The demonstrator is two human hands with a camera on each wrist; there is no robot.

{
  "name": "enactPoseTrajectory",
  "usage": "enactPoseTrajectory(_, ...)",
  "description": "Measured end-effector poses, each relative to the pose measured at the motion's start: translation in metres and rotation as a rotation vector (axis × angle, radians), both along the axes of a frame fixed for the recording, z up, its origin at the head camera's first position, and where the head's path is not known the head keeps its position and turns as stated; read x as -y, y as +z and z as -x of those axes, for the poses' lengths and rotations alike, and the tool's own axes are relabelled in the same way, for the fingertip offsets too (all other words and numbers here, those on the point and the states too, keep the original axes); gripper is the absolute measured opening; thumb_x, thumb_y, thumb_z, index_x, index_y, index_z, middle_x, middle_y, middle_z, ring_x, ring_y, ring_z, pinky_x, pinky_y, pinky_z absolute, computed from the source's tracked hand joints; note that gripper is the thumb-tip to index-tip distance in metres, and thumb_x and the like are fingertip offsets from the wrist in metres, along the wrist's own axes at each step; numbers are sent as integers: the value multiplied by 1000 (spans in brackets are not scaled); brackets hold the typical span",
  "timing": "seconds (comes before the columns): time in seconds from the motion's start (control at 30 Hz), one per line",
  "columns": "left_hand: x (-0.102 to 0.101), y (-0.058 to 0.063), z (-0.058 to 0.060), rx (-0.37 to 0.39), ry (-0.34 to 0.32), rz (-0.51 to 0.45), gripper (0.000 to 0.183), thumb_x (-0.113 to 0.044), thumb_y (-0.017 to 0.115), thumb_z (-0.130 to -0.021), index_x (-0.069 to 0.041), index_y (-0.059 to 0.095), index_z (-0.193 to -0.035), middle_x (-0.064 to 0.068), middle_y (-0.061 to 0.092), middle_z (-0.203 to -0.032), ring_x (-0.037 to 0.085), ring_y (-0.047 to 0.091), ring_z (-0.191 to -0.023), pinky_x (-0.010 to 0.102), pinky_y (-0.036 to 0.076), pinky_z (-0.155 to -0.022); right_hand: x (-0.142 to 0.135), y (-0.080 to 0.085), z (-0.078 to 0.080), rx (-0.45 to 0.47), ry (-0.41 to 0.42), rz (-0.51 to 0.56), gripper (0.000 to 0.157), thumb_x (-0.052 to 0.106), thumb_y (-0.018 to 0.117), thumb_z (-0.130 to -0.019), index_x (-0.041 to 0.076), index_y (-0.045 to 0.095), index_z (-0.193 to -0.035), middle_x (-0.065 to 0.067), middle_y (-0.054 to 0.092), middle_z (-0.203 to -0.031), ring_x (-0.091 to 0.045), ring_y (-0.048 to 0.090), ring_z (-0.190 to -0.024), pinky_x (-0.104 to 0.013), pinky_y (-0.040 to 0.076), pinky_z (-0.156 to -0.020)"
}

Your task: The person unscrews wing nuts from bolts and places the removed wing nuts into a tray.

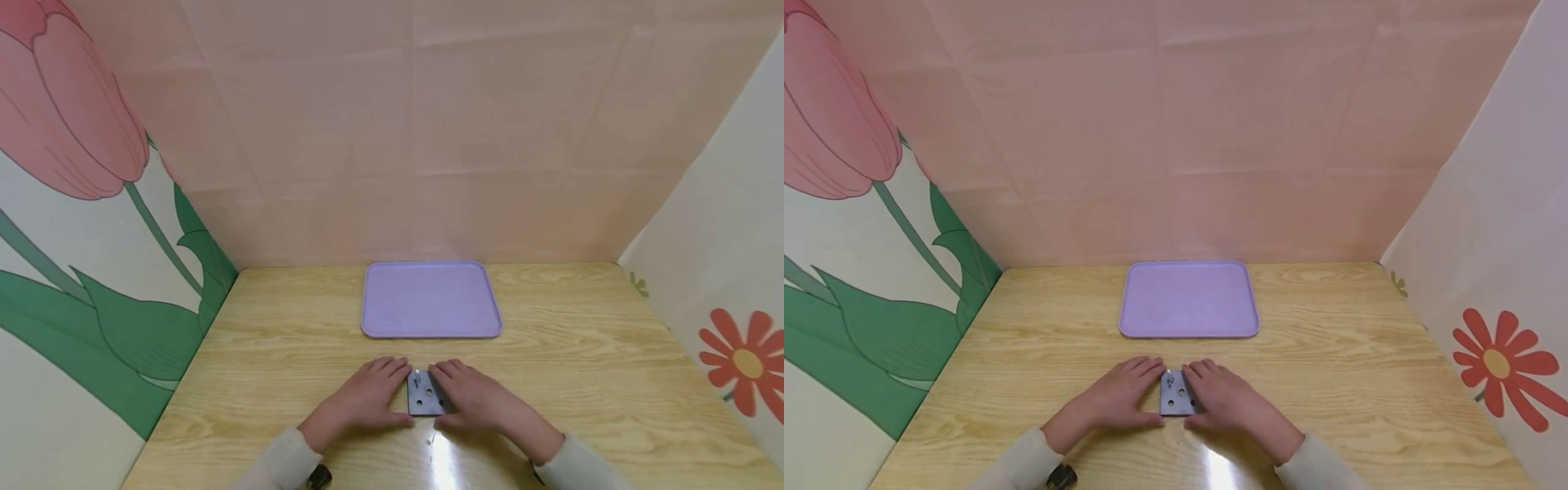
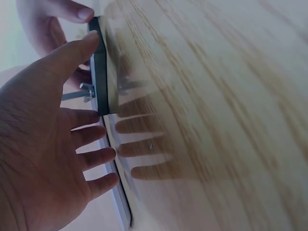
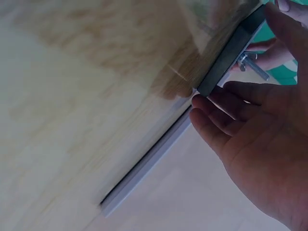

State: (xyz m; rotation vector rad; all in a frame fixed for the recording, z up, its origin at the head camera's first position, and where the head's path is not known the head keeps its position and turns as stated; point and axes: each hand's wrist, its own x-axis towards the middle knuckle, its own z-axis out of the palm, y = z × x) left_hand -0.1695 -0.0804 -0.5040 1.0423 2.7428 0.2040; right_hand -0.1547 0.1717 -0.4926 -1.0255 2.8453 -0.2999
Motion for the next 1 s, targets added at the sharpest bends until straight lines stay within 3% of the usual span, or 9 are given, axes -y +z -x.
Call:
enactPoseTrajectory(0.53, -4, 2, 0, -4, 16, 33, 95, -70, 61, -87, -13, 33, -158, 4, 31, -164, 26, 30, -150, 45, 27, -122, 5, -1, 8, 15, 3, -32, 86, 45, 81, -79, -4, 50, -142, -14, 55, -135, -27, 52, -123, -44, 50, -104)
enactPoseTrajectory(0.7, -4, 3, 0, -11, 16, 35, 94, -70, 60, -88, -14, 33, -158, 3, 32, -164, 26, 31, -149, 44, 28, -122, 10, 0, 11, 17, -8, -33, 83, 41, 83, -72, -3, 55, -136, -7, 55, -122, -19, 50, -108, -35, 55, -87)
enactPoseTrajectory(0.83, -5, 3, -1, -18, 22, 25, 94, -69, 62, -88, -13, 33, -158, 3, 33, -164, 27, 32, -149, 45, 29, -122, 15, 2, 12, 13, -15, -29, 74, 38, 84, -65, -1, 60, -123, -2, 51, -107, -14, 45, -94, -27, 50, -70)
enactPoseTrajectory(1.0, -7, 3, -2, -19, 24, 33, 93, -68, 62, -88, -13, 35, -157, 3, 34, -163, 25, 33, -149, 43, 29, -122, 15, 0, 13, -3, -16, -41, 69, 41, 84, -61, 2, 61, -113, 0, 50, -101, -13, 44, -89, -25, 48, -65)
